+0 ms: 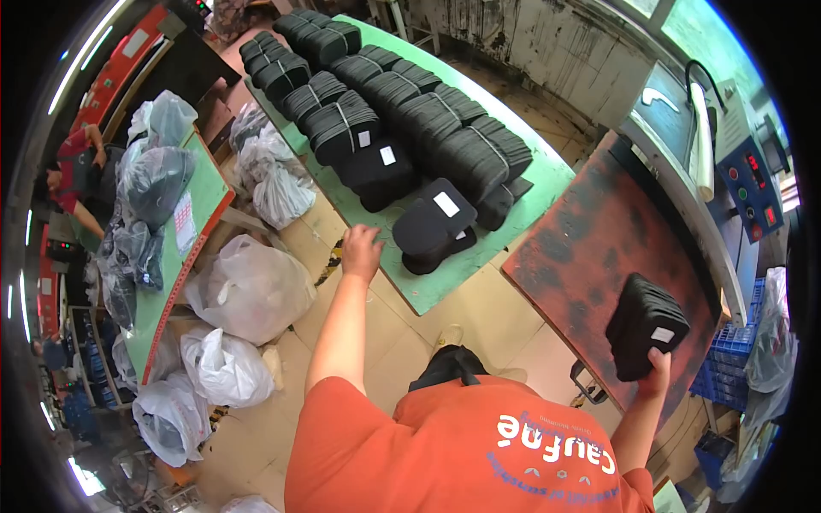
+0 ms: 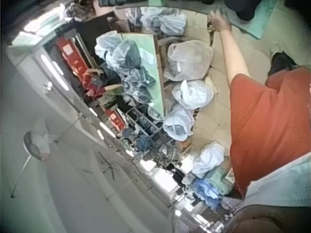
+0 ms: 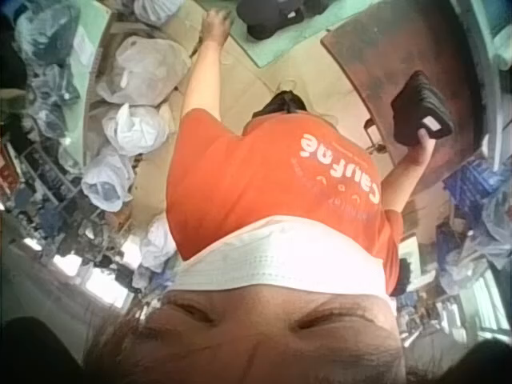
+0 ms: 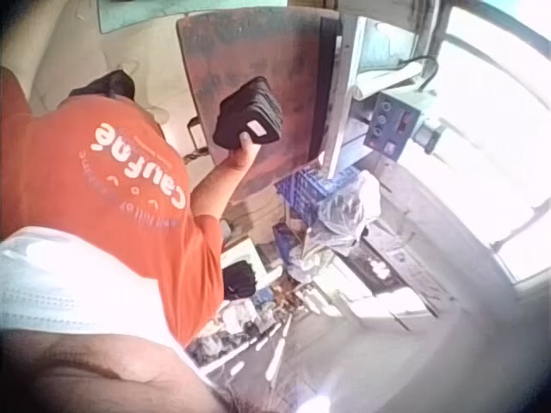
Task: The worker is arranging and sorting black shoe components into organized stacks on a work surface in a manufacturing facility.
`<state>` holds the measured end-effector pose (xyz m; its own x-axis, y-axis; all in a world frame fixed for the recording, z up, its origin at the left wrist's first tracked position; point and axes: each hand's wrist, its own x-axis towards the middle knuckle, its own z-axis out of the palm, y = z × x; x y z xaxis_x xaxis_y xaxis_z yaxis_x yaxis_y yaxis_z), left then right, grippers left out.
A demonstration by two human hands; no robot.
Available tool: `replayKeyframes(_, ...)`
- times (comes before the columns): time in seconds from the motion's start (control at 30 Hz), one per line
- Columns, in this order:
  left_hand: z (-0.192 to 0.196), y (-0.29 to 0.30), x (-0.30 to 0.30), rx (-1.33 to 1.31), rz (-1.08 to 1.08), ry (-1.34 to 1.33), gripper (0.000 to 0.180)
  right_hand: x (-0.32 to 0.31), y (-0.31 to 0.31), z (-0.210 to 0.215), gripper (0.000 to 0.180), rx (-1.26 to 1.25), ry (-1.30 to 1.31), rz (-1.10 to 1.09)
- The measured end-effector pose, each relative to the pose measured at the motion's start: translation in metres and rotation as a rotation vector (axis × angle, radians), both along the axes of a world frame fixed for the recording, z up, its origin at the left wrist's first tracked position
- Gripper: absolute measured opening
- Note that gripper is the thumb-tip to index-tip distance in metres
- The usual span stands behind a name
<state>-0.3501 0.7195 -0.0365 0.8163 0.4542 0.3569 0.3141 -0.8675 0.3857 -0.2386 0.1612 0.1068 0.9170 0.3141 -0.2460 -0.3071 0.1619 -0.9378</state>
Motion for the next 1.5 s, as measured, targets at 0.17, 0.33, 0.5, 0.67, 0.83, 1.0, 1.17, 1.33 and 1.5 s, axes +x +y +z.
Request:
replayKeyframes(0.17,-0.024,0.039,0.003,-0.224,-0.087,-0.018,0.01,0.003,0.109,0.011,0.077,0.256,0.071,0.169)
replayKeyframes(0.33,0.041,0.017,-0.002,-0.944,0.005,-0.378,0.007,-0.009,0.14,-0.032,0.066,0.518,0.395,0.281)
replayKeyframes(0.5,0.167,-0.062,0.015,-1.162,-0.45,-0.155,0.004,0.005,0.219,-0.045,0.087,0.644,0.09,0.724)
replayKeyframes(0.67,0.196,-0.139,0.063,-2.036,-0.474,-0.162,0.019,-0.005,0.223,0.0,0.073,0.875,0.231,0.552)
replayKeyframes(0.83,0.126,-0.203,0.064,-2.011,-1.289,0.676,0.02,-0.045,0.113,0.028,0.076,0.929,0.019,0.434)
replayKeyframes(1.0,0.171,-0.281,0.096,-2.218,-1.325,0.678,0.025,-0.096,0.0,0.063,0.087,-0.314,-0.275,0.397)
replayKeyframes(1.17,0.24,-0.412,0.04,-0.005,-2.097,0.645,0.067,-0.181,-0.049,0.034,0.096,-0.906,-0.265,-0.515)
replayKeyframes(1.33,0.227,-0.475,-0.013,-0.326,-2.364,0.931,0.069,-0.263,-0.062,0.007,0.083,-1.22,-0.212,-0.6)
replayKeyframes(1.5,0.148,-0.546,-0.04,0.188,-2.239,0.675,0.023,-0.374,-0.142,0.002,0.092,-0.266,-0.157,-0.766)
